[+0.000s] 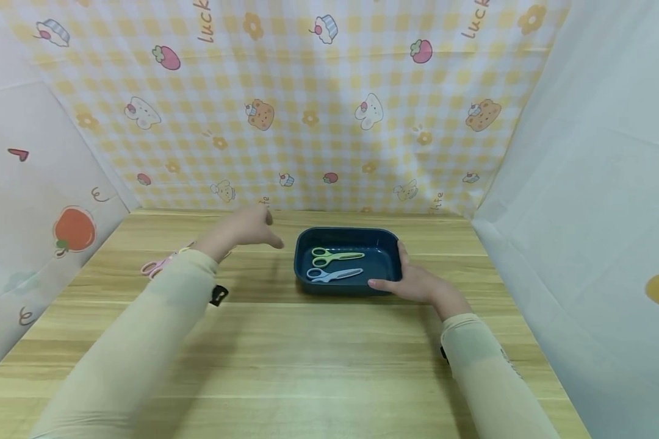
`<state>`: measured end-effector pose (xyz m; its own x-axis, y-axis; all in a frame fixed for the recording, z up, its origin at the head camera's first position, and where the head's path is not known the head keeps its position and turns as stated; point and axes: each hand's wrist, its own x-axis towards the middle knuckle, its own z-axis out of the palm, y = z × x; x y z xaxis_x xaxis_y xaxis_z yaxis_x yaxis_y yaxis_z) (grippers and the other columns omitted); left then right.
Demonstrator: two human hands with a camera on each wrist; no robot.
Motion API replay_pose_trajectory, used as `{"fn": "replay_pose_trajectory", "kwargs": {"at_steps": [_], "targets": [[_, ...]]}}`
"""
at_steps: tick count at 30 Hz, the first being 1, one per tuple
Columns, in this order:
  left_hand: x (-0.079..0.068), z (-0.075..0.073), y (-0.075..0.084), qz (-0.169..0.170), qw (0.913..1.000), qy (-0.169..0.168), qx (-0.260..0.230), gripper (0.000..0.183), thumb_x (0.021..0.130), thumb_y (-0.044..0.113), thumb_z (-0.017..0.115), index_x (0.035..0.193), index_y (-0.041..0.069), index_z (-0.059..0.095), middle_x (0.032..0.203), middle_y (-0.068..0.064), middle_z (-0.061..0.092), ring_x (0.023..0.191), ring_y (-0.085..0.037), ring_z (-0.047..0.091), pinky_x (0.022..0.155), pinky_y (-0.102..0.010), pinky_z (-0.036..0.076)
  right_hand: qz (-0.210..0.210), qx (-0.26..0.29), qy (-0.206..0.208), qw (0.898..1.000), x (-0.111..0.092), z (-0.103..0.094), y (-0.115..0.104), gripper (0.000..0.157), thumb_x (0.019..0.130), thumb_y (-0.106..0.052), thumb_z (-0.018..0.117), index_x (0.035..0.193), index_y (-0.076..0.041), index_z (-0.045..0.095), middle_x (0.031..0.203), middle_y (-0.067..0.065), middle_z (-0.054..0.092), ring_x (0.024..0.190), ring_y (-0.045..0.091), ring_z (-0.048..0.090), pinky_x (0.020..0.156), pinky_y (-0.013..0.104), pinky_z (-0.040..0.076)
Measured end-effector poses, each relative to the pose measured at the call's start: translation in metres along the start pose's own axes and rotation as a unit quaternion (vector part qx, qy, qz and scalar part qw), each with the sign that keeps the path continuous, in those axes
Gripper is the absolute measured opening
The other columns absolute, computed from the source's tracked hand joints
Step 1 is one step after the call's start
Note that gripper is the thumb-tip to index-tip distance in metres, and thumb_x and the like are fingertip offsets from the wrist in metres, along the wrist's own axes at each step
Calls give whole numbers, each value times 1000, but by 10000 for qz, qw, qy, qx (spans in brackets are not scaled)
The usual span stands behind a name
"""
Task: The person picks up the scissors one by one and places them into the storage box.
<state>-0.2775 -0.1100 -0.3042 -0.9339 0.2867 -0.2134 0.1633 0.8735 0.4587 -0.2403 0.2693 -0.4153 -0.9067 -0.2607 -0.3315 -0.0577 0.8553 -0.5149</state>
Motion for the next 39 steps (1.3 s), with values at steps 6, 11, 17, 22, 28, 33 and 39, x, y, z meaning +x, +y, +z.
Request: {"fn": "replay_pose_trajectory", "kwargs": {"at_steps": [6, 11, 17, 22, 28, 33, 39], "targets": [[-18, -22, -34, -305, 9983, 318, 393, 69, 87, 37, 85, 135, -7, 63, 141, -27, 65, 123, -44, 66, 102, -58, 55, -9, 29, 35, 10000, 0, -1, 2, 133, 92, -78, 62, 166, -11, -27, 170, 41, 15, 156, 59, 28, 125, 70, 28], [-30, -30, -60, -647, 9955, 351, 603, 76, 86, 40, 85, 142, -6, 58, 148, -28, 59, 132, -49, 60, 103, -64, 52, 17, -4, 19, 10000, -3, -3, 2, 133, 93, -78, 61, 166, -10, -27, 169, 42, 15, 154, 60, 29, 123, 71, 29], [-41, -31, -92, -801, 9922, 355, 888, 80, 86, 46, 83, 141, -8, 60, 149, -31, 58, 131, -51, 61, 100, -66, 53, 51, 38, 16, 10000, -4, -2, 2, 133, 92, -78, 62, 166, -11, -26, 169, 41, 17, 154, 60, 31, 123, 72, 30], [-50, -28, -109, -920, 9904, 377, 964, 78, 87, 45, 82, 140, -7, 61, 148, -30, 59, 129, -50, 62, 99, -65, 53, 85, 58, 21, 9999, -2, -2, 4, 133, 91, -80, 62, 167, -13, -25, 170, 40, 16, 155, 59, 30, 124, 71, 28], [-60, -23, -127, -995, 9902, 335, 919, 74, 85, 47, 83, 132, -7, 66, 144, -30, 62, 123, -48, 65, 96, -65, 54, 70, 98, 28, 9999, 1, 1, 6, 133, 91, -80, 62, 167, -14, -25, 171, 40, 16, 155, 58, 28, 125, 71, 28], [-66, -18, -145, -983, 9919, 117, 801, 73, 86, 45, 83, 135, -6, 67, 131, -28, 69, 90, -34, 66, 78, -49, 56, 67, 112, 9, 9999, 3, 2, 6, 134, 90, -80, 62, 167, -14, -24, 171, 38, 16, 155, 58, 29, 124, 71, 28], [-66, -6, -167, -1186, 9894, -131, 825, 47, 87, 48, 82, 98, 4, 69, 79, -5, 53, 73, -23, 49, 68, -40, 43, 82, 114, 10, 9999, 2, 2, 4, 133, 90, -80, 62, 167, -14, -24, 172, 38, 15, 155, 58, 28, 124, 72, 28]]}}
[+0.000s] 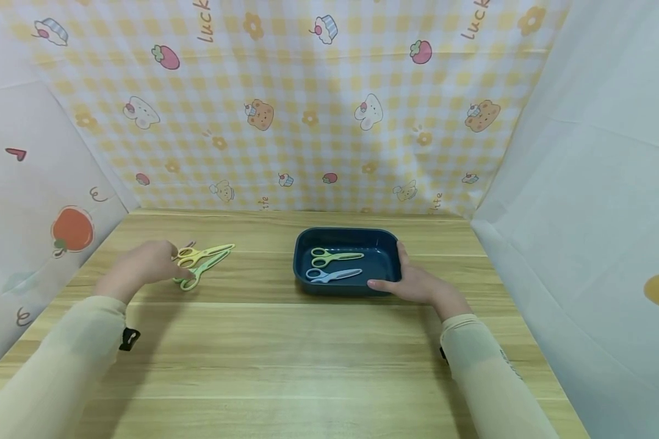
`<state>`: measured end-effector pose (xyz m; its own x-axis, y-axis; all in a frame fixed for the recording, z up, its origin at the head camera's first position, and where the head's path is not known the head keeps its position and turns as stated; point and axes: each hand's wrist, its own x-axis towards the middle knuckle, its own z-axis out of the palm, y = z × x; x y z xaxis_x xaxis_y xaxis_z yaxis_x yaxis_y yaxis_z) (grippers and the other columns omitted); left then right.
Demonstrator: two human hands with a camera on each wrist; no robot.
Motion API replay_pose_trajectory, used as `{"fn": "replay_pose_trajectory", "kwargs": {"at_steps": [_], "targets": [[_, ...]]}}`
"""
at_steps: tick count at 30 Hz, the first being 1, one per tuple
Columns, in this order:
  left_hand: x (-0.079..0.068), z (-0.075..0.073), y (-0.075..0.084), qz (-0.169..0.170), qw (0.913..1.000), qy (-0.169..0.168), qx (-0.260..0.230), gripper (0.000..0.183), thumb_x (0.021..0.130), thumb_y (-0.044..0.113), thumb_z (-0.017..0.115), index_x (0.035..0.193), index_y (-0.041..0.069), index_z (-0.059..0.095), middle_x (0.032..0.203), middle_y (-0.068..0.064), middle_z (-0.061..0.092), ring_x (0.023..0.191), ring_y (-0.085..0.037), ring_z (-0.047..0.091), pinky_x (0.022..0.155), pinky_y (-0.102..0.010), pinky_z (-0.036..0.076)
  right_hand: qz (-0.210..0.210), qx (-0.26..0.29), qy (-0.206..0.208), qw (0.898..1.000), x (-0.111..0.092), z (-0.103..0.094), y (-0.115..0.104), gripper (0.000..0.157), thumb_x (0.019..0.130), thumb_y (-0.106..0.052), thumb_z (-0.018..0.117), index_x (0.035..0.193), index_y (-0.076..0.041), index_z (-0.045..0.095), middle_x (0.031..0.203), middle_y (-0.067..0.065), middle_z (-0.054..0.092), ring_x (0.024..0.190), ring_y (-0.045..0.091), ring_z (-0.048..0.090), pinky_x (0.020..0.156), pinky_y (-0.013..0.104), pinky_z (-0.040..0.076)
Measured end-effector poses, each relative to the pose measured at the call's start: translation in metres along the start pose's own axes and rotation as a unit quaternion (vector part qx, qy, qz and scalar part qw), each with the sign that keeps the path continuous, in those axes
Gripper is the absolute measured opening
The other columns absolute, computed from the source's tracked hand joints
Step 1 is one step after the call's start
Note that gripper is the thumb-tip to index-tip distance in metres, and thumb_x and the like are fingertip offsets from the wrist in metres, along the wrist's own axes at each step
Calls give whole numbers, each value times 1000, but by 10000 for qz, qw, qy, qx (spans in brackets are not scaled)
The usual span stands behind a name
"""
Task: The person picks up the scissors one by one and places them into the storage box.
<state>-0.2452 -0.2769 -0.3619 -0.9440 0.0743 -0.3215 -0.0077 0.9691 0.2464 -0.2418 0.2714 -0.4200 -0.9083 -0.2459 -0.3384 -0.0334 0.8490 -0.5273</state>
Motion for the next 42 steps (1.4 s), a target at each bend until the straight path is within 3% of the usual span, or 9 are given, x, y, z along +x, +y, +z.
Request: {"fn": "replay_pose_trajectory", "kwargs": {"at_steps": [1, 3, 7, 10, 13, 16, 23, 36, 42], "targets": [[1, 3, -3, -42, 10000, -21, 26, 46, 87, 49, 82, 92, 6, 65, 80, -5, 54, 74, -23, 50, 69, -41, 43, 3, -13, 2, 10000, 0, 0, 0, 133, 90, -80, 62, 167, -14, -24, 172, 38, 15, 155, 58, 29, 124, 72, 28], [2, 9, -8, -95, 9999, -8, 49, 51, 85, 50, 82, 99, 4, 68, 84, -7, 59, 77, -25, 52, 71, -45, 44, -1, -30, -6, 10000, 0, 0, -1, 133, 91, -80, 62, 167, -14, -24, 172, 37, 15, 155, 58, 29, 124, 71, 28], [-1, 19, -15, -105, 9999, 48, 19, 77, 82, 52, 85, 132, -3, 66, 102, -18, 69, 85, -30, 58, 82, -59, 50, -11, -30, -45, 10000, -1, 0, -2, 133, 91, -80, 62, 168, -14, -24, 172, 37, 15, 156, 58, 29, 124, 71, 28], [-3, 24, -18, 17, 10000, 73, -50, 102, 82, 53, 85, 161, 5, 43, 112, -23, 70, 91, -33, 60, 88, -67, 51, 7, -11, -76, 10000, -2, 0, -2, 133, 91, -80, 62, 167, -15, -25, 172, 37, 14, 156, 58, 28, 124, 72, 27], [-4, 27, -21, 111, 9998, 129, -80, 115, 83, 53, 85, 170, 14, 22, 114, -23, 69, 92, -34, 60, 87, -67, 52, 17, -15, -81, 10000, -2, 0, -1, 133, 91, -80, 61, 167, -15, -25, 172, 37, 14, 156, 58, 29, 124, 72, 27], [-4, 29, -23, 103, 9998, 178, -59, 116, 82, 55, 86, 170, 13, 23, 116, -25, 68, 94, -35, 60, 87, -68, 52, 11, -27, -63, 10000, -1, 1, 0, 133, 91, -81, 61, 167, -15, -25, 172, 37, 15, 155, 57, 30, 124, 72, 28], [-3, 30, -23, -80, 10000, -23, -29, 109, 83, 59, 84, 157, -7, 40, 116, -28, 66, 92, -36, 58, 84, -62, 52, 25, -29, -40, 10000, 0, 1, 0, 133, 90, -81, 61, 167, -15, -25, 172, 37, 16, 155, 57, 30, 124, 71, 28], [-1, 34, -24, -125, 9999, 10, -57, 97, 84, 60, 82, 145, -9, 52, 114, -28, 64, 90, -35, 57, 81, -58, 51, 2, -114, 8, 9999, 0, 0, -1, 133, 91, -82, 60, 167, -14, -25, 171, 39, 15, 155, 58, 31, 125, 70, 28], [-1, 34, -23, -154, 9999, -8, -70, 106, 85, 60, 81, 154, -11, 43, 123, -33, 63, 93, -37, 57, 81, -59, 51, 8, -149, 31, 9999, -2, 0, -1, 132, 91, -82, 60, 167, -14, -25, 171, 39, 15, 155, 58, 30, 124, 71, 28]]}}
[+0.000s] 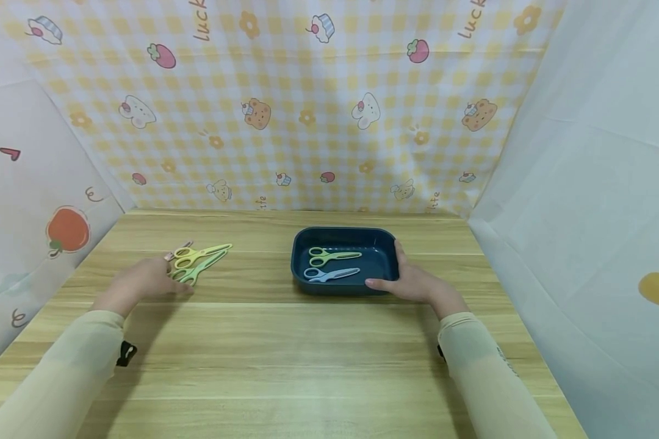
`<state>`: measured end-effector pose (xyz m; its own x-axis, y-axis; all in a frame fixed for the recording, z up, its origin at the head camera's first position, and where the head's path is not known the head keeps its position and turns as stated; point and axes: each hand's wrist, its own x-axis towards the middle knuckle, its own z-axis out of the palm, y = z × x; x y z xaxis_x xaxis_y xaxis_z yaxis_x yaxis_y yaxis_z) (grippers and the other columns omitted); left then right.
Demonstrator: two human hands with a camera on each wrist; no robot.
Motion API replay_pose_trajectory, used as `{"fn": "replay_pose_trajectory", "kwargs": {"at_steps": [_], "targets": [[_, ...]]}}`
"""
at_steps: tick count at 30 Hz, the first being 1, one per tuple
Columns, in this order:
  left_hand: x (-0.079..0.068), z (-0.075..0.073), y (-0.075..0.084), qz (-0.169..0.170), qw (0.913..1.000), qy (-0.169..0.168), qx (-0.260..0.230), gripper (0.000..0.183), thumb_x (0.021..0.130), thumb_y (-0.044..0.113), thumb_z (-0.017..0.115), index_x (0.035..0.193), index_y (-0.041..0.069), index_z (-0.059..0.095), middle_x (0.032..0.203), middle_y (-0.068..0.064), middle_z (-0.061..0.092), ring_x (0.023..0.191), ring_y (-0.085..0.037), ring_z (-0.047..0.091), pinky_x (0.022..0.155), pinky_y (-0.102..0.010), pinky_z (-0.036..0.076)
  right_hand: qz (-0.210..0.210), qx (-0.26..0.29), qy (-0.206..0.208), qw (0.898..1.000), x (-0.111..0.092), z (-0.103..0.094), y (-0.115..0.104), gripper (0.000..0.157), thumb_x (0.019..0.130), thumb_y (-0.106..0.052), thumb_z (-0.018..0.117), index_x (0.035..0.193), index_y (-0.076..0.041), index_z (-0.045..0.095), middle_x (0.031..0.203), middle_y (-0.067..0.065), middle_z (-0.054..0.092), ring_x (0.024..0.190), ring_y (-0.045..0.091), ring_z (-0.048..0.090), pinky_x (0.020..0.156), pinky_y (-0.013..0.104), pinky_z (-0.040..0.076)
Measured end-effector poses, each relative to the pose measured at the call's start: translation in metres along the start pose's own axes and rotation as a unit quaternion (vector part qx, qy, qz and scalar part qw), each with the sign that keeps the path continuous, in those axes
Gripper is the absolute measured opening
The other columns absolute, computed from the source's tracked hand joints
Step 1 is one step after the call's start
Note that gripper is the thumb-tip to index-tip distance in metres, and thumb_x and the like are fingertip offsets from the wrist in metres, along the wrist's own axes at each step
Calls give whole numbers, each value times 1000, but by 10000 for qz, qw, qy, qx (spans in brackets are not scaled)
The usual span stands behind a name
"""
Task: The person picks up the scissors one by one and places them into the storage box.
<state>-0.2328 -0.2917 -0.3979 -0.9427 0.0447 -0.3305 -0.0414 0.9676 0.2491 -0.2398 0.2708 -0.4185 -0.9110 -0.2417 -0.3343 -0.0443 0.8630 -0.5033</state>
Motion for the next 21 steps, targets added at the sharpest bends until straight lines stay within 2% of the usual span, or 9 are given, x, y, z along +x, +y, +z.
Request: {"fn": "replay_pose_trajectory", "kwargs": {"at_steps": [4, 7, 10, 17, 21], "targets": [[0, -1, 0, -68, 10000, -27, 26, 102, 85, 61, 81, 151, -9, 47, 127, -35, 62, 94, -38, 58, 81, -60, 50, -30, 7, 11, 10000, -1, -1, 0, 132, 91, -81, 60, 167, -14, -25, 171, 40, 15, 155, 59, 30, 124, 71, 28], [0, 0, 0, -114, 9999, -48, 41, 93, 85, 61, 81, 142, -8, 56, 122, -33, 64, 93, -38, 58, 81, -60, 50, -26, 45, 13, 10000, -1, -1, -1, 132, 91, -81, 60, 167, -14, -24, 171, 39, 15, 155, 58, 30, 125, 71, 27], [1, 1, -1, -133, 9999, -46, 40, 89, 85, 61, 81, 139, -7, 58, 120, -32, 64, 92, -38, 57, 82, -61, 50, -14, 35, -1, 10000, -1, -1, -1, 132, 91, -81, 60, 167, -14, -24, 171, 39, 15, 155, 58, 29, 125, 71, 27], [2, 4, -2, -137, 9999, 8, 63, 106, 86, 60, 79, 156, -10, 40, 129, -38, 62, 97, -40, 59, 85, -65, 50, -27, -11, -8, 10000, 0, -1, -1, 132, 91, -81, 60, 167, -14, -25, 170, 40, 16, 155, 59, 30, 125, 71, 27], [3, 5, -2, -119, 9999, 40, 116, 109, 87, 60, 79, 157, -11, 37, 128, -38, 62, 96, -41, 58, 83, -62, 51, -32, -30, -6, 10000, 0, -2, -1, 132, 92, -81, 59, 167, -14, -25, 170, 40, 16, 155, 58, 30, 125, 70, 28]]}}
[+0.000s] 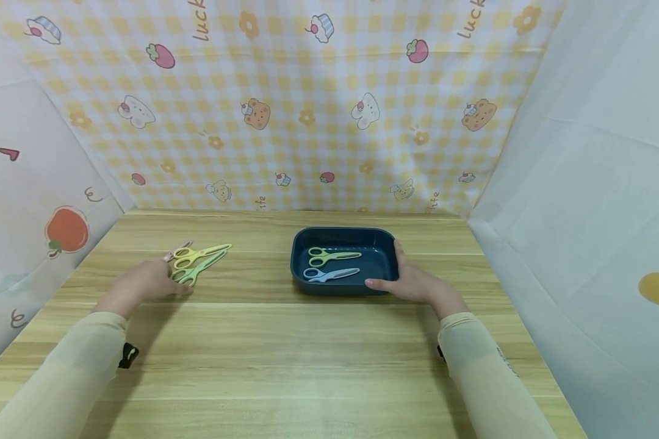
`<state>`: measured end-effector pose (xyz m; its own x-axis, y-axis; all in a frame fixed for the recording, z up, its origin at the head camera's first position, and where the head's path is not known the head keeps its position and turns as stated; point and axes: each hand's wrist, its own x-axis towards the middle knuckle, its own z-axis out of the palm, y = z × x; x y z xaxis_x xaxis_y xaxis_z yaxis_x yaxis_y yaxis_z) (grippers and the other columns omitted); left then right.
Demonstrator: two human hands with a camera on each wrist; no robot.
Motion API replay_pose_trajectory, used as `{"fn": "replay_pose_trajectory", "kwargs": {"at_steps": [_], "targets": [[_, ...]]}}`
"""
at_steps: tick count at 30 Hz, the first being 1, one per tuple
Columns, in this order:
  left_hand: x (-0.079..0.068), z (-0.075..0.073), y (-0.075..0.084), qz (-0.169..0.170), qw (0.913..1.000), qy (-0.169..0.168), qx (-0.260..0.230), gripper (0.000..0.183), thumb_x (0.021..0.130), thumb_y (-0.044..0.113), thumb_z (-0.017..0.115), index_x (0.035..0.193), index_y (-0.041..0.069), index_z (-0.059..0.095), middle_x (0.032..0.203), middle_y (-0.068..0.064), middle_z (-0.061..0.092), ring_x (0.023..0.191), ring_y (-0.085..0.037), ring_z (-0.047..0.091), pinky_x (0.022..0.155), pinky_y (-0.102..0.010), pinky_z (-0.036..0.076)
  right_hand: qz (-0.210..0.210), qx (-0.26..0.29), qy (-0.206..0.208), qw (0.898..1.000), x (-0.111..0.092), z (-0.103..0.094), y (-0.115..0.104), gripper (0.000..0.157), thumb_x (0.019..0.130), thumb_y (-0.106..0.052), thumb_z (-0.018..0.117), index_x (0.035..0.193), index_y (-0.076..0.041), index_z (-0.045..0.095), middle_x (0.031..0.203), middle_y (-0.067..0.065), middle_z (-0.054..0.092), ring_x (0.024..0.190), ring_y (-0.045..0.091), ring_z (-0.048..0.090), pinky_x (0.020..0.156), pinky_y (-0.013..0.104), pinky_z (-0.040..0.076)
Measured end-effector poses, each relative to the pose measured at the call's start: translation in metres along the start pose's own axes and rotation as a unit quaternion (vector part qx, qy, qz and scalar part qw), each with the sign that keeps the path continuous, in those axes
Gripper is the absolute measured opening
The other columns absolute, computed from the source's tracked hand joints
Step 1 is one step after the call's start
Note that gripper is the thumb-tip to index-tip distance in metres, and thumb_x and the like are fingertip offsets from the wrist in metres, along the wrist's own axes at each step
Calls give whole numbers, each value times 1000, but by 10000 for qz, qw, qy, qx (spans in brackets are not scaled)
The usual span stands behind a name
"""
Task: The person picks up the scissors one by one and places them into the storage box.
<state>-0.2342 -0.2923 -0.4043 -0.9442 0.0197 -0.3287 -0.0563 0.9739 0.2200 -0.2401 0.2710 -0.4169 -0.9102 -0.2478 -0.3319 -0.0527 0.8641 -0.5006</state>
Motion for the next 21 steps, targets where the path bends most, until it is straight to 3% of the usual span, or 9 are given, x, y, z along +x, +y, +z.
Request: {"fn": "replay_pose_trajectory", "kwargs": {"at_steps": [8, 14, 19, 21], "targets": [[1, 3, 1, -20, 9999, 116, -1, 111, 87, 58, 79, 164, -5, 29, 134, -41, 61, 103, -45, 60, 85, -65, 52, 40, 11, -10, 10000, 1, 1, 2, 132, 91, -82, 60, 167, -15, -25, 171, 39, 16, 156, 57, 29, 125, 70, 28], [2, 4, 2, -100, 9999, 126, -39, 107, 87, 55, 80, 161, -7, 33, 133, -40, 62, 100, -43, 58, 82, -63, 51, 20, 54, 2, 10000, 2, 2, 3, 133, 91, -81, 60, 167, -14, -25, 171, 39, 14, 157, 57, 27, 126, 70, 27], [3, 6, 2, -117, 9995, 256, -159, 93, 84, 54, 81, 148, -6, 52, 122, -31, 67, 94, -39, 57, 78, -57, 50, -2, 64, 21, 10000, 3, 2, 4, 133, 91, -81, 61, 167, -14, -25, 172, 38, 13, 157, 57, 28, 126, 69, 27], [4, 7, 2, -117, 9991, 316, -266, 77, 82, 52, 81, 133, -4, 63, 109, -25, 69, 88, -35, 57, 73, -52, 49, -16, 66, 31, 10000, 3, 2, 4, 133, 91, -81, 61, 167, -14, -25, 172, 38, 13, 157, 57, 28, 126, 69, 27]]}}
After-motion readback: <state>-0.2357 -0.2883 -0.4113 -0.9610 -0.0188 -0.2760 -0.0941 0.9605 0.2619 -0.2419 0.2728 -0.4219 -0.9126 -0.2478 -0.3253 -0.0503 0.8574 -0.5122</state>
